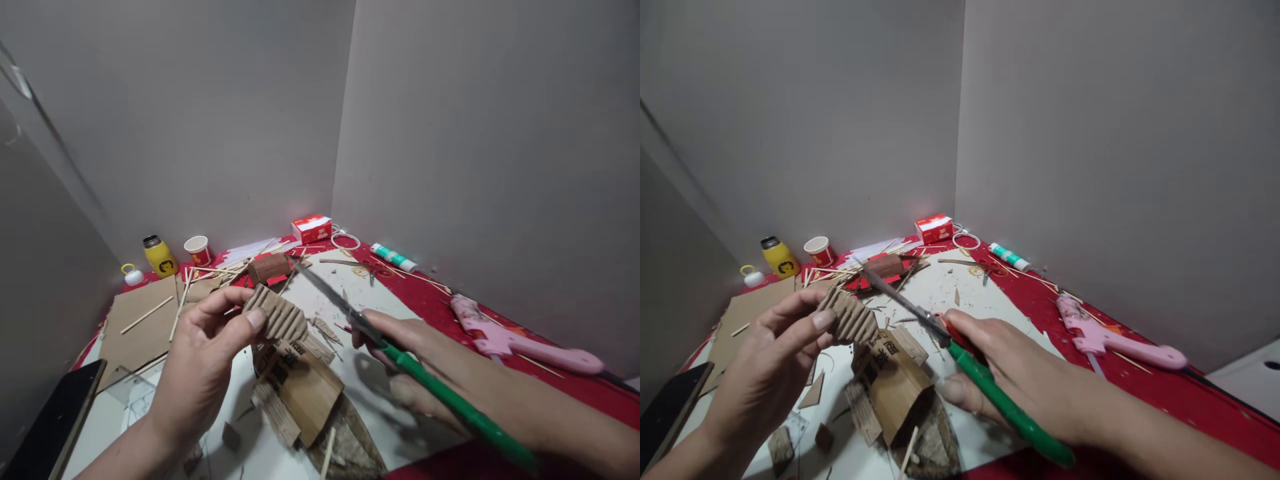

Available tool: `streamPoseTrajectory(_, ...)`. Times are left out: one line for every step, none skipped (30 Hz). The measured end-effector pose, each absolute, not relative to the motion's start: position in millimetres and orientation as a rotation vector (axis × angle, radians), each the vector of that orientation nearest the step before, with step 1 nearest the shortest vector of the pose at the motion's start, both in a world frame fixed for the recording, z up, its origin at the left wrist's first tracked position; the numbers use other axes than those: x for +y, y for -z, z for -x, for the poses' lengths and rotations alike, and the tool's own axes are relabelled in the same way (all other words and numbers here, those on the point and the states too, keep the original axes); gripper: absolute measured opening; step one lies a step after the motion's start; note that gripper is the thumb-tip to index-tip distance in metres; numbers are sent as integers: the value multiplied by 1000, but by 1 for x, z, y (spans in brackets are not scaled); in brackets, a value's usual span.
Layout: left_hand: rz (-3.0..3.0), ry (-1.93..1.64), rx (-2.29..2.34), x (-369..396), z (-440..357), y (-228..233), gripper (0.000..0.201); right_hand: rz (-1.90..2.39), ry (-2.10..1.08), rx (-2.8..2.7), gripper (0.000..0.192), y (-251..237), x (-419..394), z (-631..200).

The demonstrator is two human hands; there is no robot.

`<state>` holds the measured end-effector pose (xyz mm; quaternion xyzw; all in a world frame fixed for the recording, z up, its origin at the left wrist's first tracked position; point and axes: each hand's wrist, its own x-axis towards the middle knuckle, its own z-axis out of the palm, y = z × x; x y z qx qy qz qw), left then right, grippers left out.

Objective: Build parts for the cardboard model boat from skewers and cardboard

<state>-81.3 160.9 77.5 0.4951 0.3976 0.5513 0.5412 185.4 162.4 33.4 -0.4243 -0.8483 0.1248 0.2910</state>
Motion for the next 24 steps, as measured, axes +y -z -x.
streamPoseTrajectory(-1190,-1315,938,161,82,-78,9,1129,-287,-2313,50,-36,162,-183)
streamPoseTrajectory(-1213,-1314,935,160,83,-78,10,1126,-263,-2355,49,-38,162,-180)
streamPoseTrajectory(-1248,-1304,933,160,84,-78,10,1128,-254,-2385,48,-41,161,-178)
streamPoseTrajectory(-1285,-1286,935,160,84,-77,10,1137,-251,-2401,48,-43,161,-176)
streamPoseTrajectory(-1322,-1265,935,160,84,-76,10,1143,-253,-2411,47,-44,161,-174)
streamPoseTrajectory(-1346,-1246,940,160,85,-75,10,1143,-255,-2416,47,-45,161,-173)
streamPoseTrajectory(-1358,-1227,946,160,85,-74,10,1143,-257,-2419,46,-46,161,-173)
streamPoseTrajectory(-1359,-1212,950,160,85,-73,10,1143,-261,-2421,45,-46,162,-173)
streamPoseTrajectory(-1353,-1202,952,160,85,-72,10,1143,-274,-2424,44,-46,162,-172)
streamPoseTrajectory(-1347,-1199,952,161,85,-72,9,1144,-297,-2428,42,-45,162,-172)
streamPoseTrajectory(-1344,-1198,950,161,85,-72,9,1143,-332,-2435,40,-45,163,-172)
streamPoseTrajectory(-1341,-1197,950,162,85,-72,9,1145,-373,-2441,39,-45,164,-172)
streamPoseTrajectory(-1344,-1199,947,162,86,-74,9,1149,-412,-2444,37,-44,164,-171)
streamPoseTrajectory(-1351,-1198,948,162,86,-76,9,1150,-444,-2444,35,-44,165,-171)
streamPoseTrajectory(-1365,-1192,952,162,87,-80,10,1148,-466,-2436,34,-43,165,-170)
streamPoseTrajectory(-1380,-1186,962,161,87,-84,10,1143,-478,-2420,34,-42,165,-170)
streamPoseTrajectory(-1392,-1185,976,161,88,-88,11,1136,-487,-2398,35,-42,165,-170)
streamPoseTrajectory(-1400,-1190,991,161,88,-93,12,1131,-495,-2373,36,-40,165,-170)
streamPoseTrajectory(-1403,-1192,1007,160,89,-97,12,1126,-502,-2347,37,-39,165,-170)
streamPoseTrajectory(-1403,-1191,1019,160,89,-100,12,1127,-505,-2325,38,-38,164,-170)
streamPoseTrajectory(-1404,-1193,1027,160,89,-102,11,1129,-502,-2306,38,-37,164,-170)
streamPoseTrajectory(-1408,-1197,1031,160,89,-103,10,1130,-496,-2296,39,-35,164,-171)
streamPoseTrajectory(-1411,-1206,1029,160,89,-103,10,1124,-488,-2295,39,-34,164,-171)
streamPoseTrajectory(-1409,-1219,1023,160,89,-101,10,1115,-479,-2305,39,-33,164,-171)
